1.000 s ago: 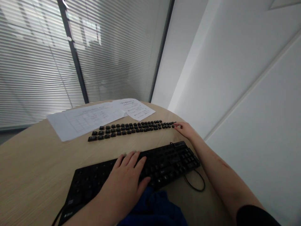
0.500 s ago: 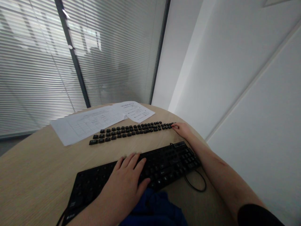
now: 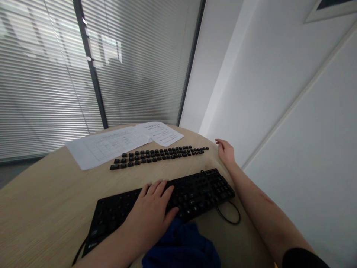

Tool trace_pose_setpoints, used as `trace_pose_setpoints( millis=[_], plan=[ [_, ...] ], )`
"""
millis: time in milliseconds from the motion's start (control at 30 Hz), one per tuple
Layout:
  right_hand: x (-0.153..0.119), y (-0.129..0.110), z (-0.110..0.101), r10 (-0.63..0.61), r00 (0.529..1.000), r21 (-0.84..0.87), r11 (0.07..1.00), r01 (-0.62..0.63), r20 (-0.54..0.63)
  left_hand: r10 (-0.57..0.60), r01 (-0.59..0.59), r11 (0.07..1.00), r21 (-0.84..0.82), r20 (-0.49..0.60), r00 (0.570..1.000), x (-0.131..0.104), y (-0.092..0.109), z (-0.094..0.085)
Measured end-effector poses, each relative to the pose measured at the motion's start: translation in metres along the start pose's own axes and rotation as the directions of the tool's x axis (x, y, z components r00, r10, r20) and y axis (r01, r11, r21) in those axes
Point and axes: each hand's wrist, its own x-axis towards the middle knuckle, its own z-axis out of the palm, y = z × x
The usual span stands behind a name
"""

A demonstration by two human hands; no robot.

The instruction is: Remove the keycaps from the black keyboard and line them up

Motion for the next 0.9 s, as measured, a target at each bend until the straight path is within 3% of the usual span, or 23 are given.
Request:
trace_pose_setpoints(
  millis=[133, 200, 267, 367, 433, 500, 600, 733, 900],
  plan=[
    [0.001, -0.022, -0.029, 0.121, 0.982, 0.182, 0.979, -0.094, -0.143, 0.012, -0.012, 1.000, -0.008, -0.019, 1.000, 0.000, 0.000, 0.000],
    [-0.007, -0.034, -0.046, 0.198, 0.973, 0.291, 0.944, -0.156, -0.119, 0.022, -0.023, 1.000, -0.016, -0.043, 0.999, 0.000, 0.000, 0.000],
    [-0.022, -0.047, -0.063, 0.304, 0.952, 0.457, 0.844, -0.283, 0.029, 0.030, -0.030, 0.999, -0.016, -0.046, 0.999, 0.001, 0.000, -0.001],
    [-0.051, -0.062, -0.081, 0.409, 0.856, 0.625, 0.589, -0.513, 0.316, 0.035, -0.035, 0.999, -0.005, -0.033, 0.999, 0.002, 0.000, -0.001],
    [-0.069, -0.068, -0.085, 0.442, 0.808, 0.643, 0.497, -0.582, 0.390, 0.037, -0.037, 0.999, -0.007, -0.033, 0.999, 0.002, 0.000, -0.001],
    [-0.084, -0.070, -0.084, 0.447, 0.794, 0.654, 0.462, -0.599, 0.412, 0.039, -0.039, 0.999, -0.012, -0.040, 0.998, 0.003, -0.001, 0.000],
    [-0.095, -0.067, -0.080, 0.409, 0.828, 0.668, 0.496, -0.555, 0.384, 0.044, -0.045, 0.999, -0.008, -0.051, 0.998, 0.003, -0.001, 0.000],
    [-0.096, -0.059, -0.073, 0.390, 0.892, 0.605, 0.660, -0.445, 0.230, 0.043, -0.042, 0.999, 0.009, -0.026, 0.999, 0.004, -0.002, -0.001],
    [-0.099, -0.050, -0.067, 0.373, 0.909, 0.452, 0.789, -0.417, 0.188, 0.045, -0.044, 0.999, 0.030, -0.018, 0.999, 0.005, -0.003, -0.001]
  ],
)
